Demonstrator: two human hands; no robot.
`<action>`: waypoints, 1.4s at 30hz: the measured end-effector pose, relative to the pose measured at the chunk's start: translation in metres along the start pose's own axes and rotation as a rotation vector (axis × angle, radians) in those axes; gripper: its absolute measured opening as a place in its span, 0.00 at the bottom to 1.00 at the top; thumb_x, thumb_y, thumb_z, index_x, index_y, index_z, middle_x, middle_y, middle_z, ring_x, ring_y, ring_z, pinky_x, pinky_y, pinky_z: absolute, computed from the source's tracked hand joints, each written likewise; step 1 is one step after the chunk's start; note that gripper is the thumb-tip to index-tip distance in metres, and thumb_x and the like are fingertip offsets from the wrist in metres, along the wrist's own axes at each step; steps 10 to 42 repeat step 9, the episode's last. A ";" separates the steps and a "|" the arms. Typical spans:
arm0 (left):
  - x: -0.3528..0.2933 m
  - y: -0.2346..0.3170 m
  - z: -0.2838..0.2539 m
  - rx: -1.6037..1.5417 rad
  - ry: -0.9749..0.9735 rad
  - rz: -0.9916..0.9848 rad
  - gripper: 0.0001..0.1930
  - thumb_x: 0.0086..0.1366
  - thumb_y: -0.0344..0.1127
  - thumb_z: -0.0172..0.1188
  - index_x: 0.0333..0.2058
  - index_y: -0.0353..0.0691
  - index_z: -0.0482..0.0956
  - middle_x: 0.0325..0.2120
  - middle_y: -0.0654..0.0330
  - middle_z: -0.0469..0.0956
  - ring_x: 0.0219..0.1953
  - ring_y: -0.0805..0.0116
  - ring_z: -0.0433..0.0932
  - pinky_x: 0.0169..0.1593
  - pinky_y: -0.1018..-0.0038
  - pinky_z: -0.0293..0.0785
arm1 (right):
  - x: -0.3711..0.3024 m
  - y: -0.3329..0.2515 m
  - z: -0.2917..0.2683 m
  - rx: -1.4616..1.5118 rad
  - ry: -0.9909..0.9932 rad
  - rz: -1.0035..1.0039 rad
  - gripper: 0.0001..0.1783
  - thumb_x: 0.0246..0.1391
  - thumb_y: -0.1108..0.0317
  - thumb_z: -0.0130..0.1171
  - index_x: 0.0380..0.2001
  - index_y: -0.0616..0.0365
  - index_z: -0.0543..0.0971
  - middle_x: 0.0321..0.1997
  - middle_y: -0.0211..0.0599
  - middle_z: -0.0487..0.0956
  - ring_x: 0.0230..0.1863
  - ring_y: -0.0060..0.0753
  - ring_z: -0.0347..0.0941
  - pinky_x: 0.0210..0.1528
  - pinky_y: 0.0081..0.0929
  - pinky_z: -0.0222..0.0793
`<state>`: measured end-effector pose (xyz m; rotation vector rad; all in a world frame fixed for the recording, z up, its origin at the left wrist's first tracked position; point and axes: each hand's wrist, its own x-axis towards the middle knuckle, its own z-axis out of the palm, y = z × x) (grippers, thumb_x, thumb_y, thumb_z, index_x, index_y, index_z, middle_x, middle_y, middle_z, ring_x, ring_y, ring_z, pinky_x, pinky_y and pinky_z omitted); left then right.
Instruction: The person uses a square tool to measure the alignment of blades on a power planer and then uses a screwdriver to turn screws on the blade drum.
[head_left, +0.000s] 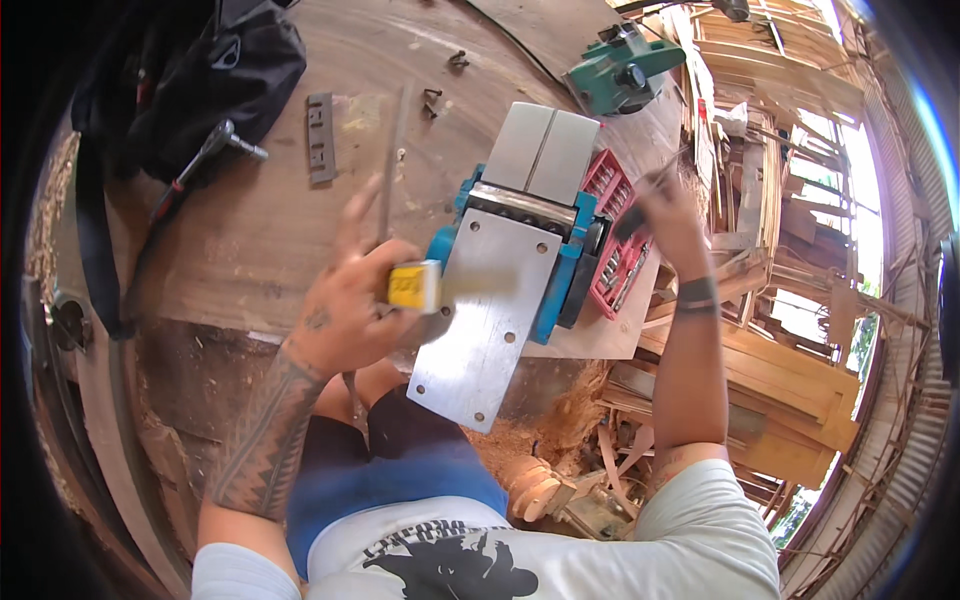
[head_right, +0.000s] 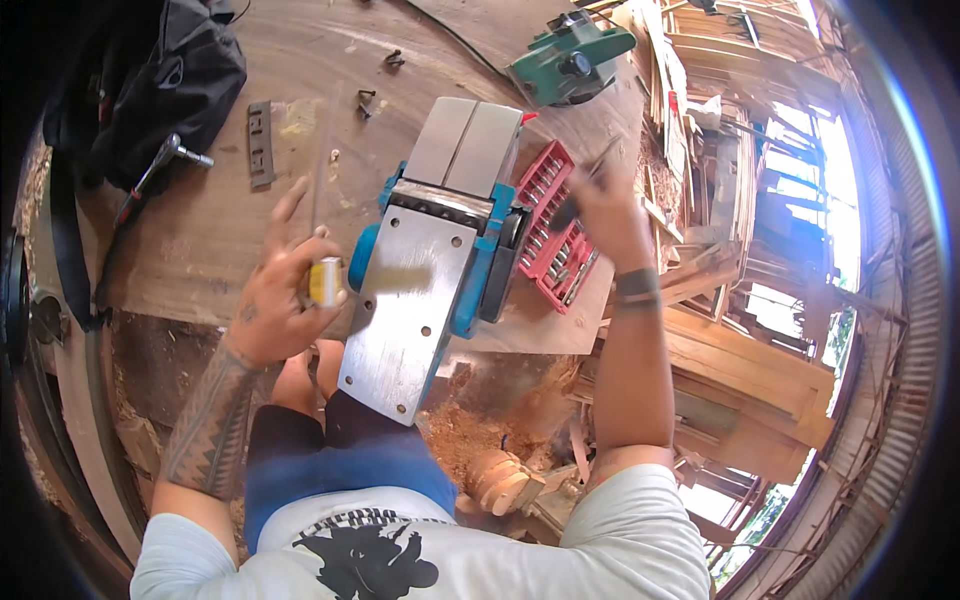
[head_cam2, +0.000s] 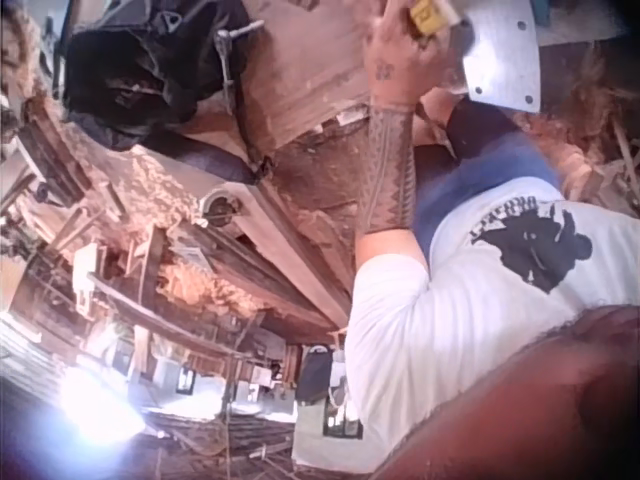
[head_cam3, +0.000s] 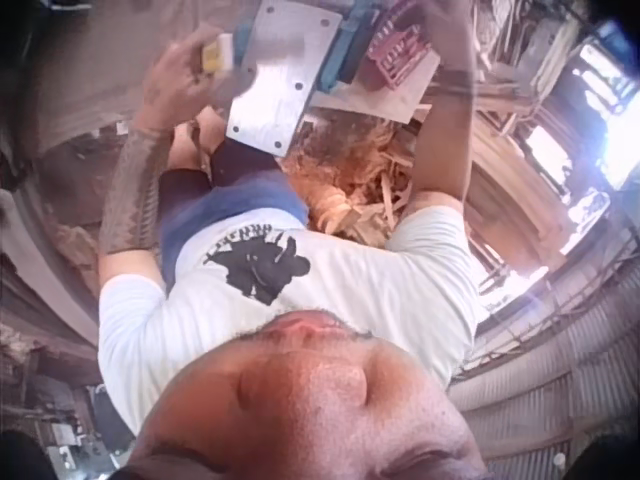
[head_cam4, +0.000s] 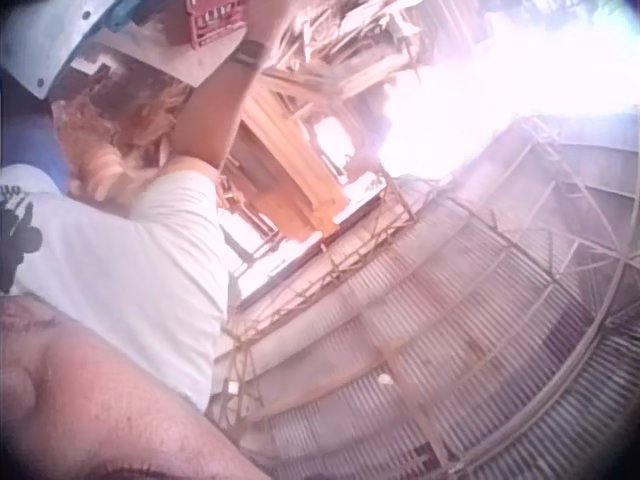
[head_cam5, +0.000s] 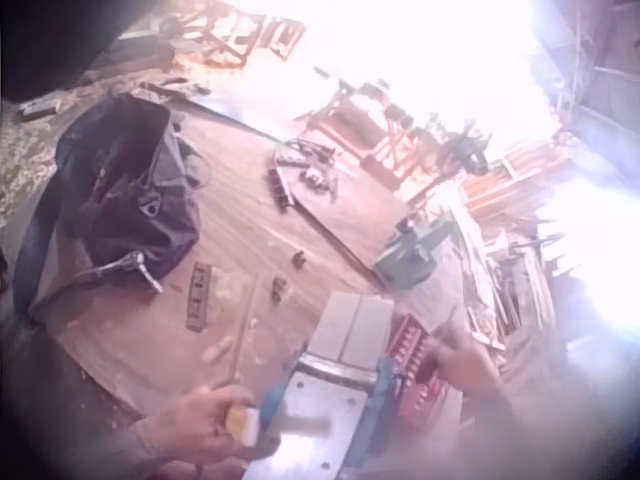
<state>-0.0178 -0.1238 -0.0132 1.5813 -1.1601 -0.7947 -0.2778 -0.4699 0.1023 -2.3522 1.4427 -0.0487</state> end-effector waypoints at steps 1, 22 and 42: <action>-0.005 -0.007 0.001 -0.051 0.069 0.009 0.20 0.53 0.32 0.73 0.47 0.45 0.83 0.74 0.41 0.50 0.55 0.45 0.82 0.53 0.57 0.81 | -0.004 0.023 0.017 -0.060 -0.091 0.036 0.24 0.62 0.54 0.64 0.52 0.61 0.77 0.38 0.45 0.82 0.41 0.46 0.80 0.49 0.40 0.75; -0.011 -0.012 -0.014 -0.406 -0.131 0.036 0.29 0.49 0.49 0.84 0.47 0.45 0.85 0.69 0.37 0.62 0.69 0.39 0.68 0.67 0.56 0.71 | -0.059 -0.020 0.054 0.090 0.187 -0.044 0.27 0.63 0.52 0.64 0.59 0.56 0.77 0.55 0.46 0.82 0.53 0.47 0.79 0.56 0.43 0.75; -0.011 -0.012 -0.014 -0.406 -0.131 0.036 0.29 0.49 0.49 0.84 0.47 0.45 0.85 0.69 0.37 0.62 0.69 0.39 0.68 0.67 0.56 0.71 | -0.059 -0.020 0.054 0.090 0.187 -0.044 0.27 0.63 0.52 0.64 0.59 0.56 0.77 0.55 0.46 0.82 0.53 0.47 0.79 0.56 0.43 0.75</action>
